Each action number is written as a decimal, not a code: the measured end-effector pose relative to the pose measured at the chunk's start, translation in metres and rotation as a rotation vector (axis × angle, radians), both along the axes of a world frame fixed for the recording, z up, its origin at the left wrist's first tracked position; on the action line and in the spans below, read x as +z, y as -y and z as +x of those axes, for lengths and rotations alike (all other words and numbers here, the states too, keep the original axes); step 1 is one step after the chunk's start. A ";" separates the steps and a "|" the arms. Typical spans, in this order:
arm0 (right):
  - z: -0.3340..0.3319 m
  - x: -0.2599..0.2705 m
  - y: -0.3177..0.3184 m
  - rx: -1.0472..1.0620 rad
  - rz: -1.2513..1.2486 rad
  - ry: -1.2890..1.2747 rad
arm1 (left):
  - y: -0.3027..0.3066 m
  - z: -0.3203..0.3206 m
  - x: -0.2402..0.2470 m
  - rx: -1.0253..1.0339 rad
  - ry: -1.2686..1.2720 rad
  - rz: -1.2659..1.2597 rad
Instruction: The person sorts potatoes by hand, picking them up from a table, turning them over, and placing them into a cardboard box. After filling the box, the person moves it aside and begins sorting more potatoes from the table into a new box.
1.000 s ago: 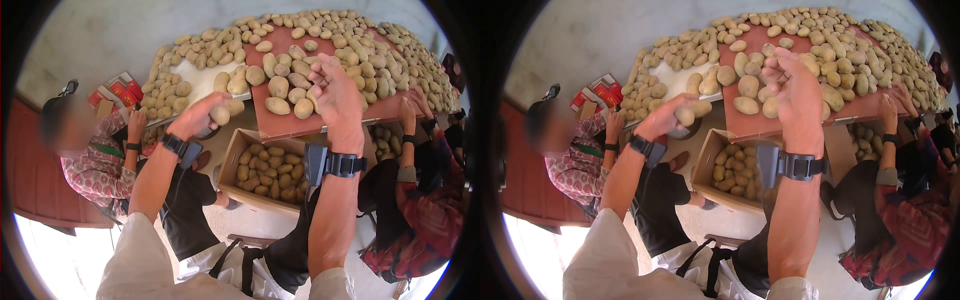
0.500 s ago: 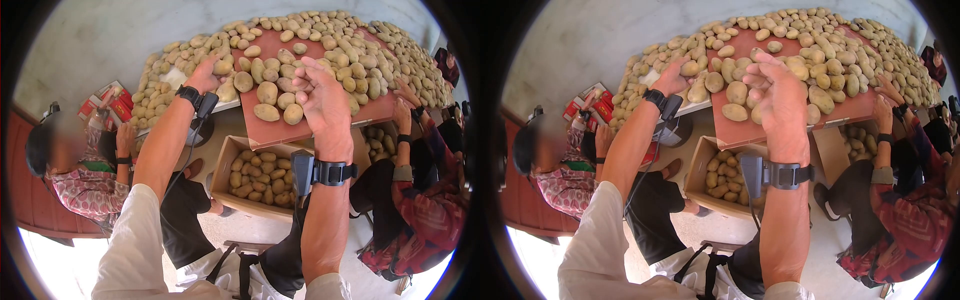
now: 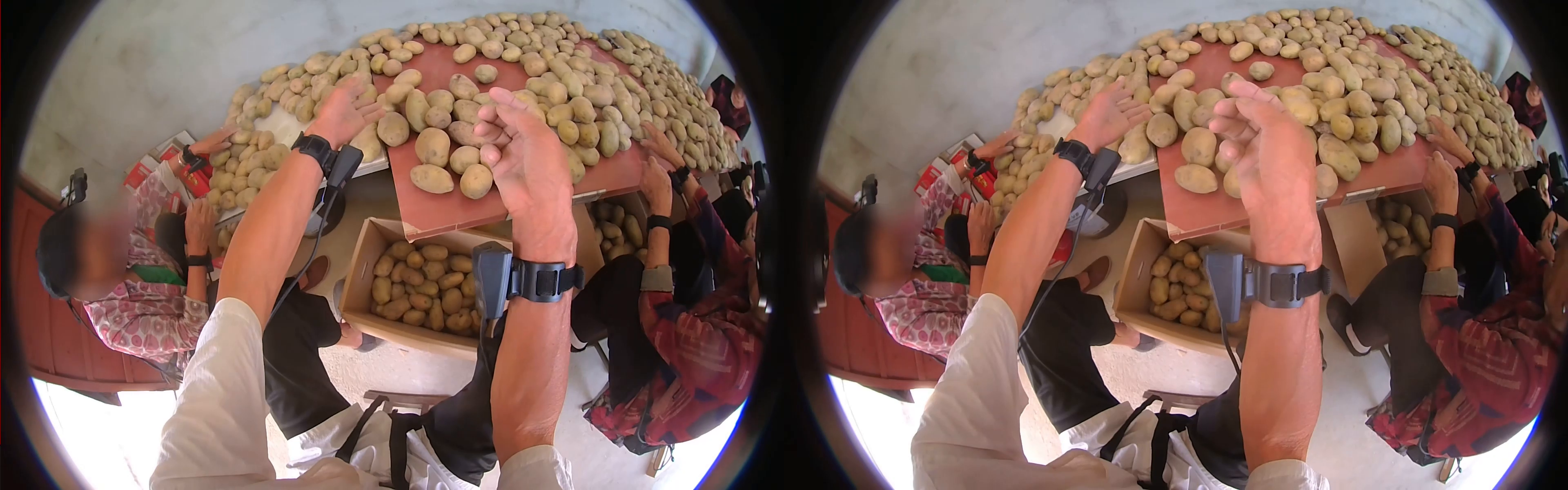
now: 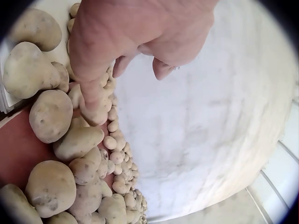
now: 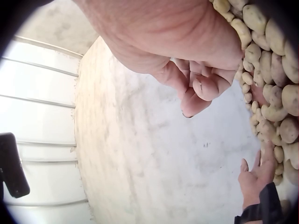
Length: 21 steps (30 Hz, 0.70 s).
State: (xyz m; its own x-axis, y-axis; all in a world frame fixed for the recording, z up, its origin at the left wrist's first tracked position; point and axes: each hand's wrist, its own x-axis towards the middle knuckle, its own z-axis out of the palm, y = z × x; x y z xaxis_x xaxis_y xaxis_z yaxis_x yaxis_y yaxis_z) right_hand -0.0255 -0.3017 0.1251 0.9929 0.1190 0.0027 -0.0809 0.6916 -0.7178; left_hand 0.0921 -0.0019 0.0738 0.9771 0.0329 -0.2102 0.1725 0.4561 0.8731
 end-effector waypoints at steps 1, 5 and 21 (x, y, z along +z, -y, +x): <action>0.001 0.000 -0.001 0.006 -0.005 0.010 | -0.002 -0.001 -0.003 0.002 -0.002 -0.001; 0.005 -0.004 -0.002 0.011 -0.003 0.011 | -0.004 -0.017 -0.011 -0.038 -0.002 0.059; 0.037 -0.015 -0.002 -0.019 0.087 -0.037 | 0.008 -0.189 -0.065 -0.481 -0.222 0.557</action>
